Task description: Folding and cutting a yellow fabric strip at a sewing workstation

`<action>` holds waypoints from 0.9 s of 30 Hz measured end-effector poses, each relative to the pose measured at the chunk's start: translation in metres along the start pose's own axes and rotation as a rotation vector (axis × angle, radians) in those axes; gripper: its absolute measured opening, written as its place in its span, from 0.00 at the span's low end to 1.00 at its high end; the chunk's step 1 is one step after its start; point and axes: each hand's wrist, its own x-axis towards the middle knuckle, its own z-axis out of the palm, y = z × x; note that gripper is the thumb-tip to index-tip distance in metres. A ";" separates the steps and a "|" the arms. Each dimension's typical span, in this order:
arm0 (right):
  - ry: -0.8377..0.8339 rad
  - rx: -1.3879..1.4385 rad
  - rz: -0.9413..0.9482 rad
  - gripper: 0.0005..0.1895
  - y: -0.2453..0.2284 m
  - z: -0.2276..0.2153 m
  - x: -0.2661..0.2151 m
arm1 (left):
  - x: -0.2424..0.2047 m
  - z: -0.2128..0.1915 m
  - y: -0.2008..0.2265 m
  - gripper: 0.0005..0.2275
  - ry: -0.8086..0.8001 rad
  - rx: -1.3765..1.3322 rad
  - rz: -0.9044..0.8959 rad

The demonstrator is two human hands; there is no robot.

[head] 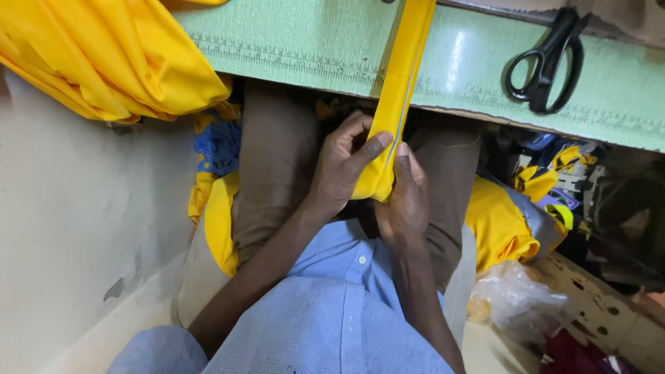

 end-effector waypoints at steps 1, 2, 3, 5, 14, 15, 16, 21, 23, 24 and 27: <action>-0.052 0.102 0.118 0.11 0.010 -0.007 0.005 | 0.003 -0.002 0.000 0.09 -0.055 0.026 0.074; -0.104 0.205 0.236 0.12 0.019 -0.015 0.009 | 0.005 -0.004 -0.001 0.09 -0.108 0.051 0.147; -0.092 0.207 0.245 0.12 0.013 -0.012 0.001 | -0.004 -0.001 0.008 0.09 -0.107 0.054 0.132; -0.171 0.098 0.274 0.11 -0.004 -0.004 0.000 | -0.009 0.009 0.027 0.08 -0.161 -0.178 0.003; -0.121 -0.614 -0.362 0.11 -0.061 0.032 0.005 | 0.012 -0.021 0.005 0.07 -0.304 0.209 0.163; -0.120 -0.614 -0.361 0.11 -0.064 0.032 -0.002 | 0.006 -0.018 0.022 0.07 -0.304 0.209 0.162; -0.119 -0.670 -0.424 0.10 -0.066 0.034 -0.002 | 0.007 -0.015 0.040 0.07 -0.309 0.438 0.230; -0.080 -0.772 -0.590 0.10 -0.070 0.045 -0.014 | 0.055 0.017 0.068 0.18 -0.163 0.620 0.421; -0.030 -0.920 -0.548 0.13 -0.073 0.056 -0.024 | 0.100 0.037 0.059 0.15 -0.072 0.628 0.399; -0.035 -0.919 -0.553 0.13 -0.076 0.055 -0.028 | 0.113 0.037 0.060 0.15 -0.068 0.627 0.405; 0.032 -1.030 -0.527 0.15 -0.085 0.044 -0.034 | 0.136 0.037 0.058 0.08 0.118 0.718 0.735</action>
